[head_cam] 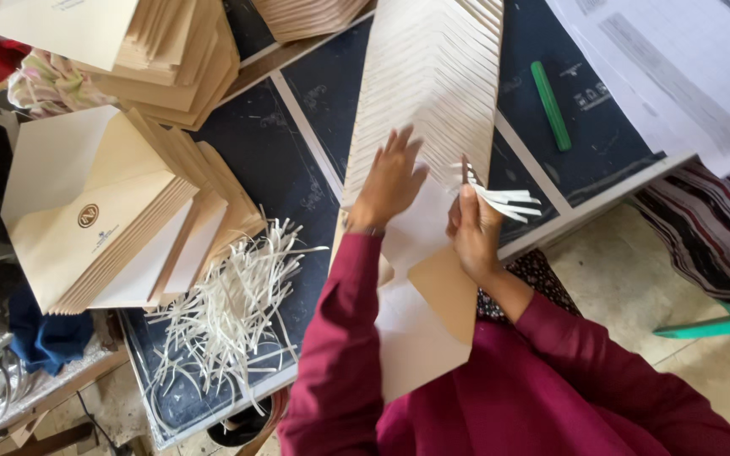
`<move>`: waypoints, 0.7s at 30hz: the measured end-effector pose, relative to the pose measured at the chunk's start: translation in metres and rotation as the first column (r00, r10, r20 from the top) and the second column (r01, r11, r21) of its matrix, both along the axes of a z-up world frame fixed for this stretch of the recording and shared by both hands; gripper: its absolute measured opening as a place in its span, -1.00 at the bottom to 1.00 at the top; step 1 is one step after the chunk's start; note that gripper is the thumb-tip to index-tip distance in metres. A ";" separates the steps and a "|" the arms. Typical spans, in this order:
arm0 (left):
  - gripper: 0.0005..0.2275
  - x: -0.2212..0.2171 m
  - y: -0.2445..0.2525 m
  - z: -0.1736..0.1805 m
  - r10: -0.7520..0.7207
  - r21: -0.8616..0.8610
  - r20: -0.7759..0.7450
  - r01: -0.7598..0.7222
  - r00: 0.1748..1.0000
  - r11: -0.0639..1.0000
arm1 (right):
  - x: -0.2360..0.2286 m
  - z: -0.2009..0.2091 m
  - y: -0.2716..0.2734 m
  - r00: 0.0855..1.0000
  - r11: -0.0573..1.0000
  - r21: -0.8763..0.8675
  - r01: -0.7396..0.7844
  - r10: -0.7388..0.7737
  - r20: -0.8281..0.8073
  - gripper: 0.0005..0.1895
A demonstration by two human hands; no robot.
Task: The person aligns a stack of white paper sheets and uses a green tool to crease the edges. They then place shredded paper filler into the envelopes and fold the flaps closed. Finally, the person stacks the completed envelopes on the table.
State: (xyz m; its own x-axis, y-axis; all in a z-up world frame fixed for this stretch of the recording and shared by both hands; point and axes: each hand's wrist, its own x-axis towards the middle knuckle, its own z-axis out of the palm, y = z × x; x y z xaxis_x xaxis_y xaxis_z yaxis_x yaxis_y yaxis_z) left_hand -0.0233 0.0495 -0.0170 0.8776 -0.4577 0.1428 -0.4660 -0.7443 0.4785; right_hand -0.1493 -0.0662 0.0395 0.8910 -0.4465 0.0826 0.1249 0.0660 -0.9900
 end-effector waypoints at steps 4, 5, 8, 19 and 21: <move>-0.04 -0.067 0.017 0.001 -0.115 0.146 -0.213 0.147 0.970 0.978 | 0.003 -0.010 -0.003 1.000 0.998 0.066 -0.014 0.015 -0.005 -0.48; 0.19 -0.080 0.019 0.010 -0.106 0.157 -0.270 0.152 0.957 0.976 | 0.003 -0.017 -0.002 1.000 0.993 0.114 -0.011 0.013 -0.016 -0.54; 0.25 -0.099 0.007 0.028 -0.004 0.272 -0.163 0.049 0.987 0.961 | 0.014 -0.056 -0.019 0.987 0.995 0.006 -0.095 0.095 -0.129 -0.53; 0.16 -0.105 0.005 0.034 0.011 0.316 -0.144 0.035 0.990 0.948 | 0.102 -0.034 -0.102 0.806 0.356 -0.781 -0.513 -0.114 -0.581 -0.48; 0.18 -0.104 0.005 0.033 0.021 0.310 -0.141 0.024 0.990 0.951 | 0.105 -0.034 -0.090 0.792 0.308 -0.786 -0.536 -0.137 -0.595 -0.47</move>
